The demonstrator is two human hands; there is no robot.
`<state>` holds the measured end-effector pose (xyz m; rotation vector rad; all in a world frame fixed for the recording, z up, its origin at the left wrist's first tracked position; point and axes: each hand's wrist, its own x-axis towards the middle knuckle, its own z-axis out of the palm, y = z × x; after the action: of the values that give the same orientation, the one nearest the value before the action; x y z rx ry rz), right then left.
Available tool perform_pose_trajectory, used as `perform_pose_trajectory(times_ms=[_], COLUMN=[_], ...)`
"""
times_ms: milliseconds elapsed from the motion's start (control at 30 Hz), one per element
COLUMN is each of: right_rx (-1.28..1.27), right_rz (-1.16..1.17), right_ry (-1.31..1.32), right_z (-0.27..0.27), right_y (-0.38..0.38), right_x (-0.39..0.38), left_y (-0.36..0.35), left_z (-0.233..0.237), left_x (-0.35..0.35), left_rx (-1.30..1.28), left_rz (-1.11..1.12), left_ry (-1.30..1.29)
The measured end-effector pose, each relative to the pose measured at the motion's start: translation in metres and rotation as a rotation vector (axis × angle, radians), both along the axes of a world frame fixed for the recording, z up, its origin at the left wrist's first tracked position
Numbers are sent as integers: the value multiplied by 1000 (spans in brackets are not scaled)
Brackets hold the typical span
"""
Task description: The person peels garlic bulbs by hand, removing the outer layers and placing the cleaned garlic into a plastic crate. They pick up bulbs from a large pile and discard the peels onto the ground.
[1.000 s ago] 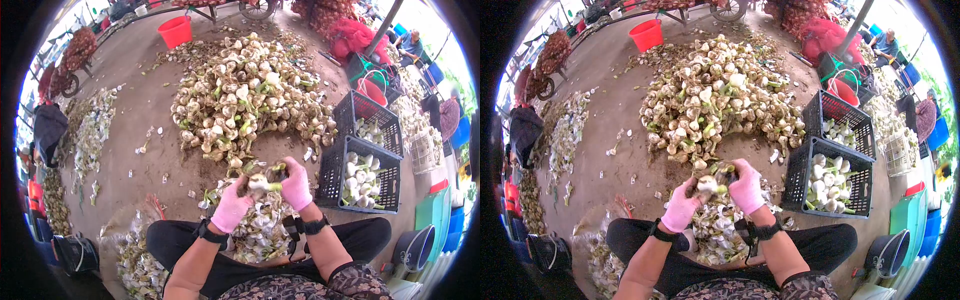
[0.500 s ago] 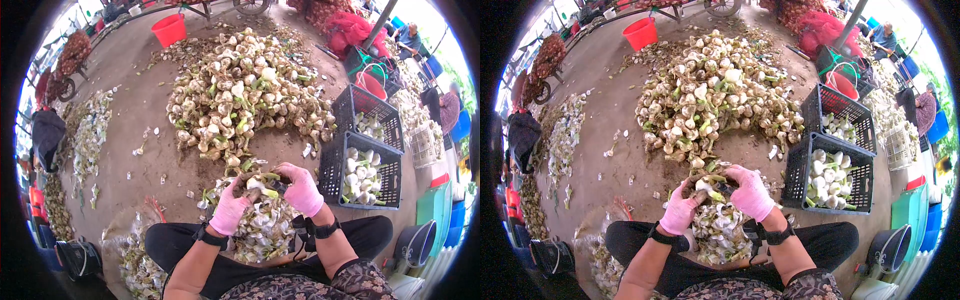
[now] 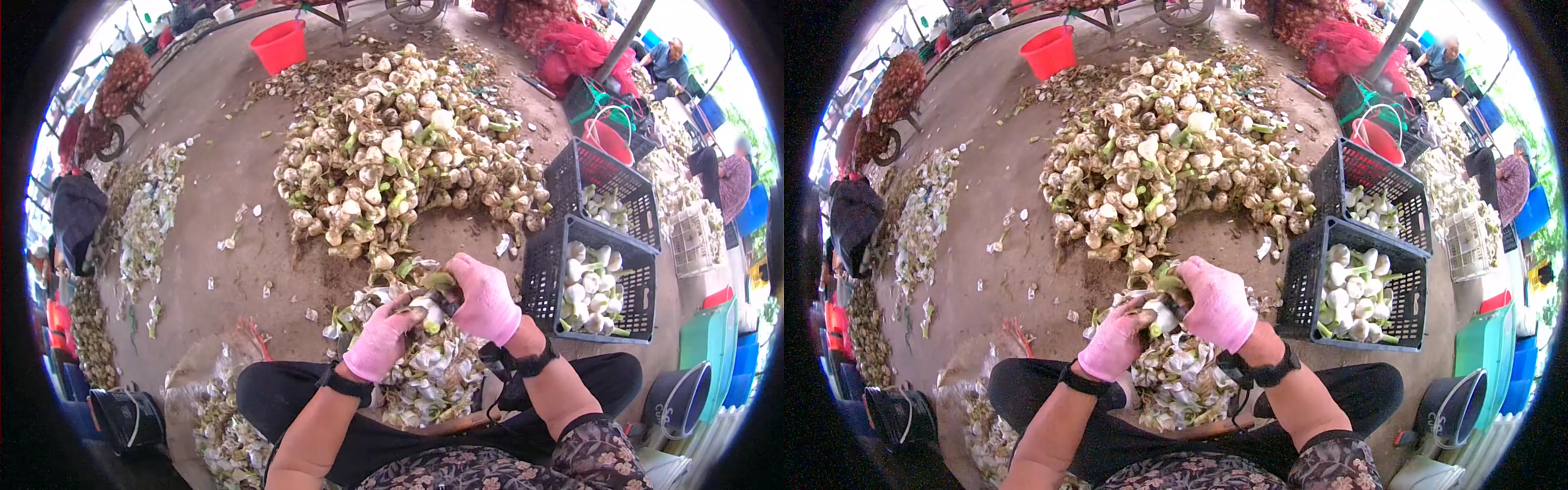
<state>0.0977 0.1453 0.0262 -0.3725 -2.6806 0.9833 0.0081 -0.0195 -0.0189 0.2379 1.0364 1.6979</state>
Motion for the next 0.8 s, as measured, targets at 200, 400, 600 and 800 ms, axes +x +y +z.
perform_pose_trajectory(times_ms=[200,400,600,800], right_rx=[120,-109,-330,-408], right_rz=[-79,-74,67,86], right_ry=[-228,-82,0,37], right_z=[-69,-30,-29,-33], right_y=[35,13,-22,-14], right_x=[2,22,18,9], left_y=[-5,1,8,11], left_z=[-25,4,-23,-31], left_x=[3,2,4,2], left_rx=[-34,-78,-402,-368], left_rz=[-105,81,93,211], left_ry=[72,-35,580,595])
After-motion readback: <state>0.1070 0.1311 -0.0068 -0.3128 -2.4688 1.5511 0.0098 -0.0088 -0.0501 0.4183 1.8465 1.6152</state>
